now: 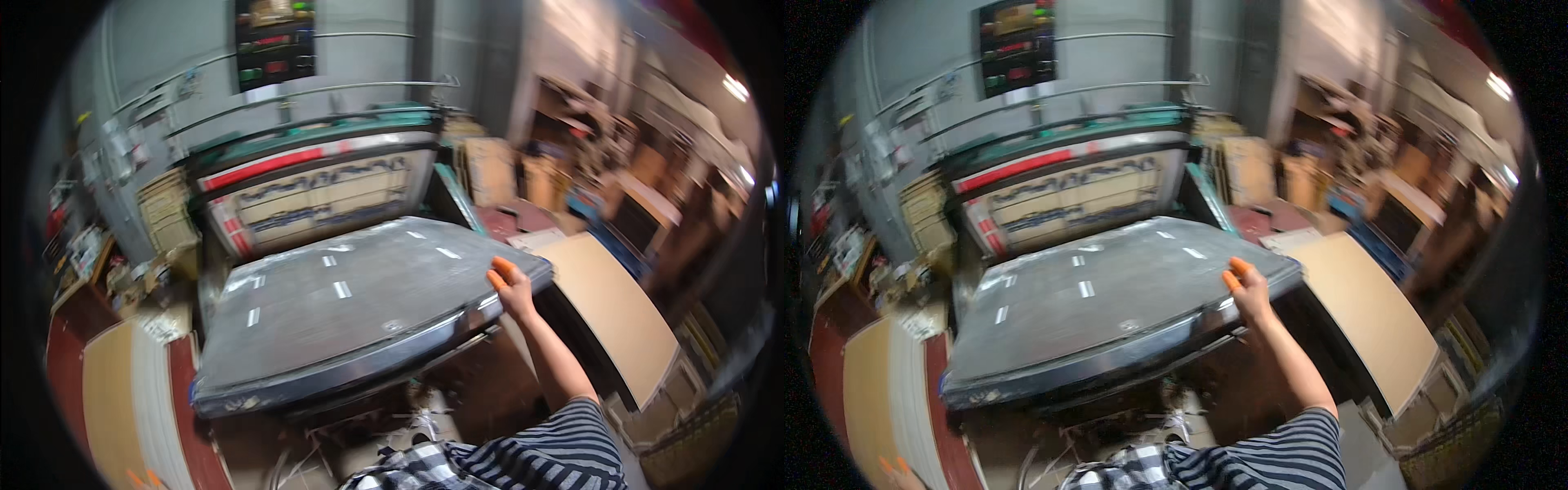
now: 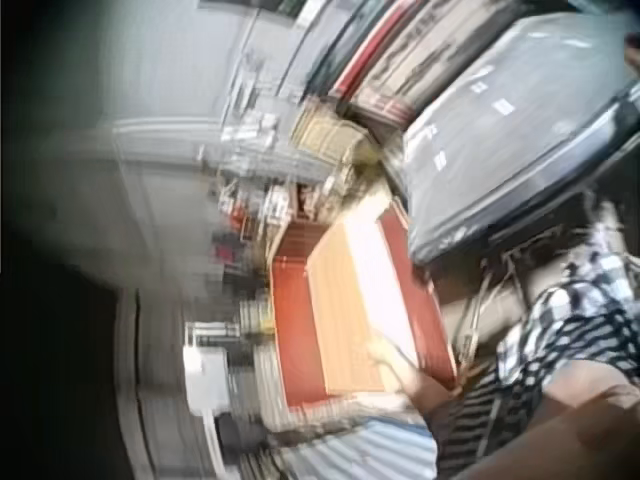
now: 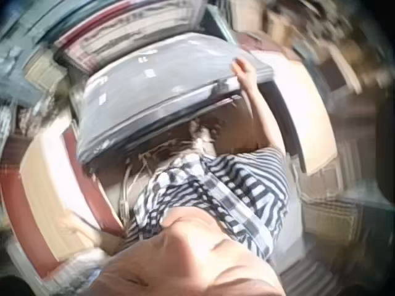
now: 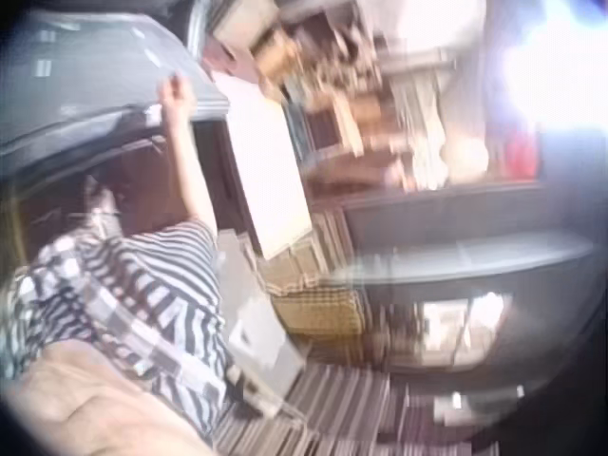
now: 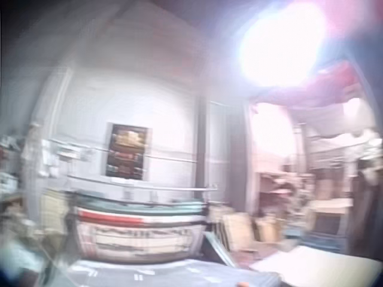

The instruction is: The person repeatedly picks up sheets of cardboard from a stack, places them on a hydraulic guillotine cutter, aligns them, and operates the machine to cut them. The cut pieces are then stacked on a nearby table.

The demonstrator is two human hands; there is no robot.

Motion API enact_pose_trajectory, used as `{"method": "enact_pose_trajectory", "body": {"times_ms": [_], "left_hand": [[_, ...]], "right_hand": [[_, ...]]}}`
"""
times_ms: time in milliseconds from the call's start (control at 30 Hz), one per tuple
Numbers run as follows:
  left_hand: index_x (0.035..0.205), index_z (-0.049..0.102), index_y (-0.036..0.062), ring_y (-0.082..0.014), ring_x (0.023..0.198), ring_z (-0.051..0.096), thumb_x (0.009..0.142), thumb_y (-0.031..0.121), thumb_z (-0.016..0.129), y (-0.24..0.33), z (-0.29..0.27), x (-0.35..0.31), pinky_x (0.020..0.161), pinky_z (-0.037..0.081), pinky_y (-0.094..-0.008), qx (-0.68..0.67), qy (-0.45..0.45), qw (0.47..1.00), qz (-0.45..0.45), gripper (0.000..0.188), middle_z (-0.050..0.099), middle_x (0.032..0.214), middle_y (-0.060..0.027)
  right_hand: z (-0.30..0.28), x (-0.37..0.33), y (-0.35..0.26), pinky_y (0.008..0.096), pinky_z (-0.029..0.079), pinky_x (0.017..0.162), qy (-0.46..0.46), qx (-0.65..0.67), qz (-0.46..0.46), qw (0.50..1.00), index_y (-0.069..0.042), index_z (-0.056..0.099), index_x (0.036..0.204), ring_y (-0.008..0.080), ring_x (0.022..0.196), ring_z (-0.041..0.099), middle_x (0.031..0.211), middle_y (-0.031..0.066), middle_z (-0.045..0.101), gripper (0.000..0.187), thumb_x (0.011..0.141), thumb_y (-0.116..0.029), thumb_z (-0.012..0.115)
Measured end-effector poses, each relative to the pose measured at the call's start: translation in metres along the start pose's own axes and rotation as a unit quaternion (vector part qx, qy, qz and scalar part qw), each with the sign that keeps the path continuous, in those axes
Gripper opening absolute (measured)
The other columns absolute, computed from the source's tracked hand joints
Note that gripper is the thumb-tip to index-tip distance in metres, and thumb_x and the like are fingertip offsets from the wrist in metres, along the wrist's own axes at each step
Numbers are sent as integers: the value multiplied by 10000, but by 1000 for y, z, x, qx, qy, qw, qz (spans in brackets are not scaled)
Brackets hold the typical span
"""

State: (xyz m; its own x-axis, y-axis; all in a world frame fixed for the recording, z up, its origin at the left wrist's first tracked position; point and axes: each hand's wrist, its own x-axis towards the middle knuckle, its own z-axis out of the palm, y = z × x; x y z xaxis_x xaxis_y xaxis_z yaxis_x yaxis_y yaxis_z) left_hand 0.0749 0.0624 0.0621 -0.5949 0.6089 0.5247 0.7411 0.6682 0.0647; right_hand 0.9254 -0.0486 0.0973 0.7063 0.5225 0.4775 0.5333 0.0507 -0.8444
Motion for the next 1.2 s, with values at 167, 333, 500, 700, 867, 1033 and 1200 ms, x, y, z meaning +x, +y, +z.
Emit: {"method": "enact_pose_trajectory", "body": {"times_ms": [167,333,500,700,867,1033,1200], "left_hand": [[1413,402,32,-341,1341,358,930,118,548,207,-2,4,1106,273,-442,-386,162,864,281,512,402,1446,-184],[1407,406,30,-337,1376,312,896,107,569,403,-165,-113,1140,204,-438,-407,92,754,507,542,348,1495,-144],[1392,431,38,-315,1389,310,857,92,589,471,-200,-168,1131,245,-406,-473,-78,669,568,560,331,1509,-127],[1362,477,39,-312,1352,375,850,95,604,497,-208,-198,1110,287,-387,-498,-111,622,594,530,377,1485,-133],[1333,511,30,-320,1321,421,849,137,640,491,-233,-197,1095,308,-387,-553,-86,583,590,512,427,1447,-163],[1363,464,15,-354,1362,359,812,79,686,458,-250,-192,1115,277,-425,-605,47,571,552,597,393,1462,-178],[1424,344,-1,-449,1398,229,835,256,696,415,-247,-168,1132,189,-526,-599,214,612,470,733,313,1492,-219]], "right_hand": [[-249,7,144,490,295,1083,60,-543,337,767,-69,276,1452,313,1357,335,1484,160,335,993,697,-476,777],[-323,-58,177,572,175,1118,-25,-574,496,651,-78,131,1512,304,1451,113,1586,131,88,1249,599,-611,795],[-350,-111,252,576,319,1042,-32,-653,315,688,-37,291,1431,344,1370,303,1501,185,285,1141,573,-568,825],[-420,-31,163,401,472,766,-15,-432,313,845,-1,550,1058,288,932,570,998,188,577,466,758,-297,751],[-412,60,9,314,397,593,68,-434,84,894,-4,629,849,135,648,447,627,76,526,133,869,-119,565],[-259,51,-103,373,525,735,-15,-615,-208,760,9,625,1043,324,822,647,993,176,645,235,813,-5,581],[-111,32,-106,423,481,899,-203,-625,-235,717,45,496,1284,331,997,606,1139,223,590,430,892,-127,543]]}}
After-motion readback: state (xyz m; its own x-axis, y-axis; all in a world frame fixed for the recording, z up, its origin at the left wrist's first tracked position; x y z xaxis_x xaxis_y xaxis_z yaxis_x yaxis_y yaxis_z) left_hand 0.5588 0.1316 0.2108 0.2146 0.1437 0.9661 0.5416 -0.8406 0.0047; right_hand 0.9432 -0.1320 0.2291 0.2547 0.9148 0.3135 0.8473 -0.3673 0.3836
